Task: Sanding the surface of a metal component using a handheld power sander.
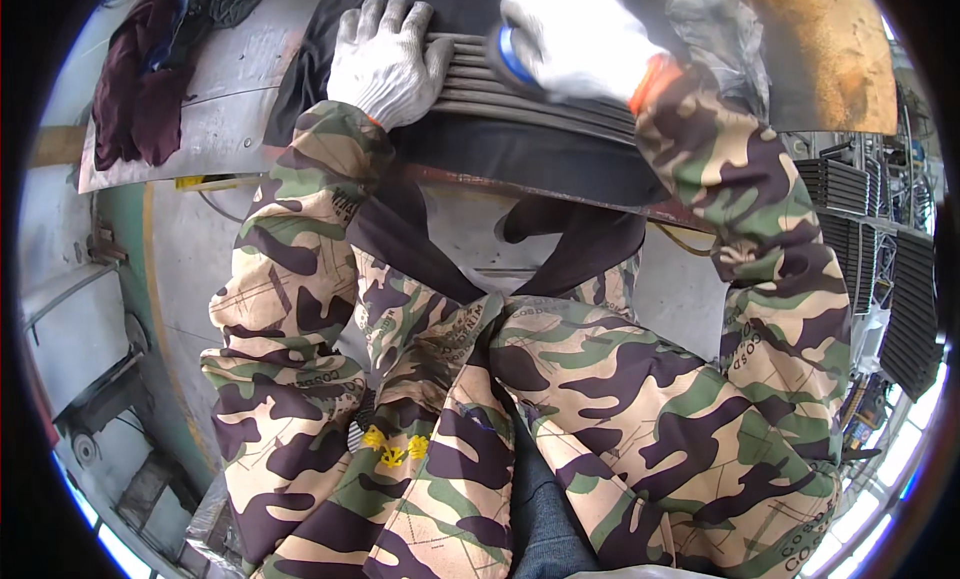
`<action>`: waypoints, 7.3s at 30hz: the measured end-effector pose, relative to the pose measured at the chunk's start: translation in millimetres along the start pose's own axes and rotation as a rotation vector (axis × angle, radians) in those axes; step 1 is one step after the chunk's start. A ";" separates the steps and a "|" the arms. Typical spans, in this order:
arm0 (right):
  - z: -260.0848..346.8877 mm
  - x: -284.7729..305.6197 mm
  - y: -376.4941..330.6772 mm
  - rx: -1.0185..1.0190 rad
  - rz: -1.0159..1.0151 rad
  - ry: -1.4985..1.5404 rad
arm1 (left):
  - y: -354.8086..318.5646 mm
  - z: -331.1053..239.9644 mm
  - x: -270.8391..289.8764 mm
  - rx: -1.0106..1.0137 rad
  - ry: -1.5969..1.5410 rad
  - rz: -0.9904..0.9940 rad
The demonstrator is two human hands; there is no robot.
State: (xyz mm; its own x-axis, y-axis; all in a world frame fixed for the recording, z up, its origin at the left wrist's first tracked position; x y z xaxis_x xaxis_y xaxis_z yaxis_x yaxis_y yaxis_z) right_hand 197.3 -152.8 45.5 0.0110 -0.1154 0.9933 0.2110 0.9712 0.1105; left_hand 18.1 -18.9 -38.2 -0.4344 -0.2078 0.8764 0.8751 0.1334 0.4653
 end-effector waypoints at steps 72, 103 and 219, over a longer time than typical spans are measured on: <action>-64.4 14.5 -48.1 0.058 -0.140 -0.010 | -9.1 10.0 -5.5 -0.118 0.064 0.054; -74.9 16.5 -69.8 0.128 -0.231 -0.022 | -27.3 -2.9 10.0 -0.070 0.001 0.113; -33.9 22.2 -24.7 0.004 -0.106 -0.002 | 30.2 18.2 -20.1 -0.263 0.289 0.188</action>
State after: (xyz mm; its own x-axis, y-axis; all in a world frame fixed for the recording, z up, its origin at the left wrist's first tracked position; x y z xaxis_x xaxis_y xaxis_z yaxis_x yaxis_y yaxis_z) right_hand 225.5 -186.4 63.6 -0.0131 -0.2172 0.9760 0.2072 0.9543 0.2152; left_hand 49.4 6.9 -39.5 -0.2174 -0.4713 0.8548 0.9741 -0.0490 0.2207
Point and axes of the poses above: each hand's wrist, its own y-axis towards the middle knuckle, its own x-axis out of the back of the hand, z = x × y, the point moved 1 cm from there along y, towards the middle knuckle, and after that the axes turned 14 degrees about -x, right-handed, at the moved point
